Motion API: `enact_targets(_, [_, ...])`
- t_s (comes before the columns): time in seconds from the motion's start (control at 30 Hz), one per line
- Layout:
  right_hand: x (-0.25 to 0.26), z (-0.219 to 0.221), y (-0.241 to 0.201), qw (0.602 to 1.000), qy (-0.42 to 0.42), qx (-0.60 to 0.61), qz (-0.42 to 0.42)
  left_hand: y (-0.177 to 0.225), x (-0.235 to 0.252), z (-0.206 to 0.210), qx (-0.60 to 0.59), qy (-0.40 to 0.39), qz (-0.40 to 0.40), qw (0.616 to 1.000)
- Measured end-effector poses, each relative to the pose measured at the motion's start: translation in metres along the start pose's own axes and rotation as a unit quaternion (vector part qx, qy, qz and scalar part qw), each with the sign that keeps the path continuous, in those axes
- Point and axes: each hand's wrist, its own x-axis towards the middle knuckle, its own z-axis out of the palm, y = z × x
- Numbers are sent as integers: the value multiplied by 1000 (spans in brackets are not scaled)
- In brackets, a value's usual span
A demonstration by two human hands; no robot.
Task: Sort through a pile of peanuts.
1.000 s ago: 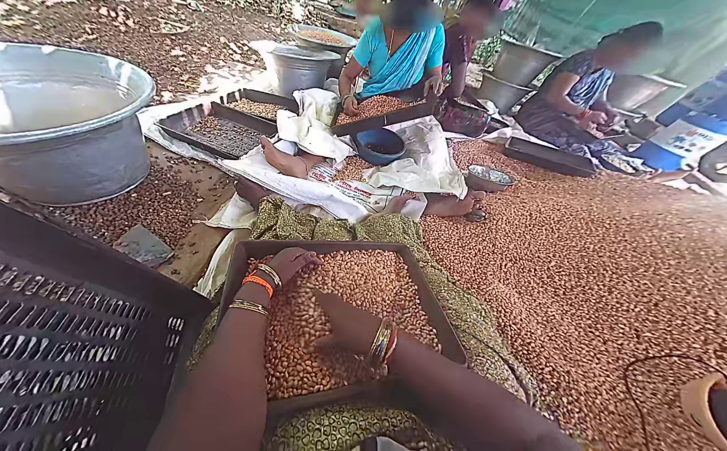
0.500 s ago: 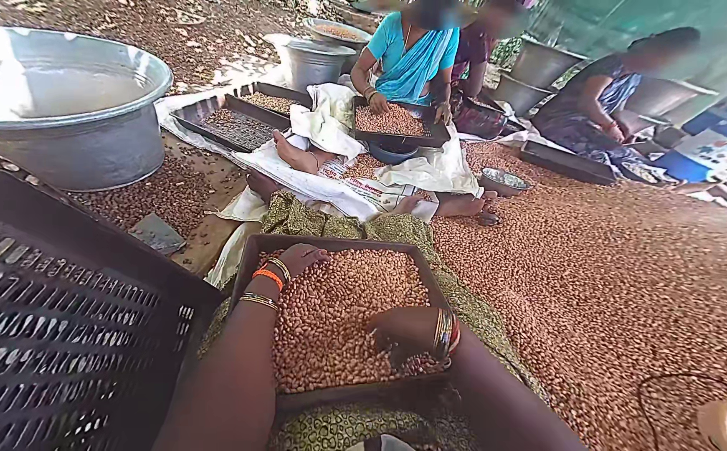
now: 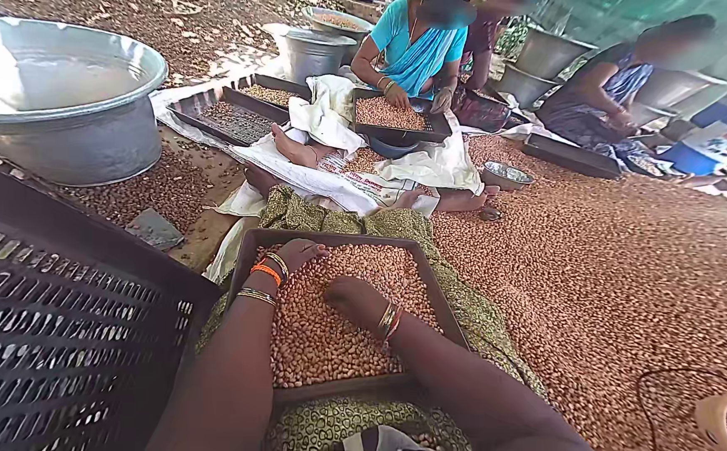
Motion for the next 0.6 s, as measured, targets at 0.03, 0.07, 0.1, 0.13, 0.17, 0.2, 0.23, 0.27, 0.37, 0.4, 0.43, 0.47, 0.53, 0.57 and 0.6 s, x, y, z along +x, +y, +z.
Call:
enact_targets(0.03, [-1,-1,2,1000,5,9,1,0,1,1,-3,1,3,1000])
enact_targets(0.07, [-3,-3,4,999,13,33,7,0,1,1,-3,0,5,1000])
enact_targets(0.1, [-6,-6,6,997,27,73,22,1,0,1,-2,0,5,1000])
enact_targets(0.13, [-9,-10,9,989,52,132,45,1,0,0,0,-2,3,1000])
enact_targets(0.17, [-11,-14,11,974,78,200,74,1,-2,-1,0,-3,0,1000])
enact_targets(0.2, [-13,-19,12,953,93,266,108,1,-2,-1,0,-2,-4,1000])
enact_targets(0.23, [-17,-25,12,935,94,313,136,1,-2,0,0,-4,-5,1000])
enact_targets(0.27, [-20,-29,12,929,83,329,147,1,0,0,-1,-4,-4,1000])
enact_targets(0.37, [-19,-20,14,973,72,206,72,0,2,1,0,-2,1,1000])
enact_targets(0.4, [-16,-14,12,986,75,144,42,0,1,1,3,0,1,1000])
enact_targets(0.43, [-12,-10,8,994,64,86,28,4,-1,1,7,2,-3,1000])
enact_targets(0.47, [-9,-7,4,998,46,38,26,13,-5,0,11,2,-16,1000])
enact_targets(0.53, [-5,-3,-1,999,29,-12,30,39,-16,-5,17,-10,-54,998])
enact_targets(0.57, [-4,-2,-3,999,27,-21,35,43,-18,-5,19,-11,-60,998])
enact_targets(0.6, [-3,-1,-2,999,24,-29,37,36,-15,-4,13,-6,-49,999])
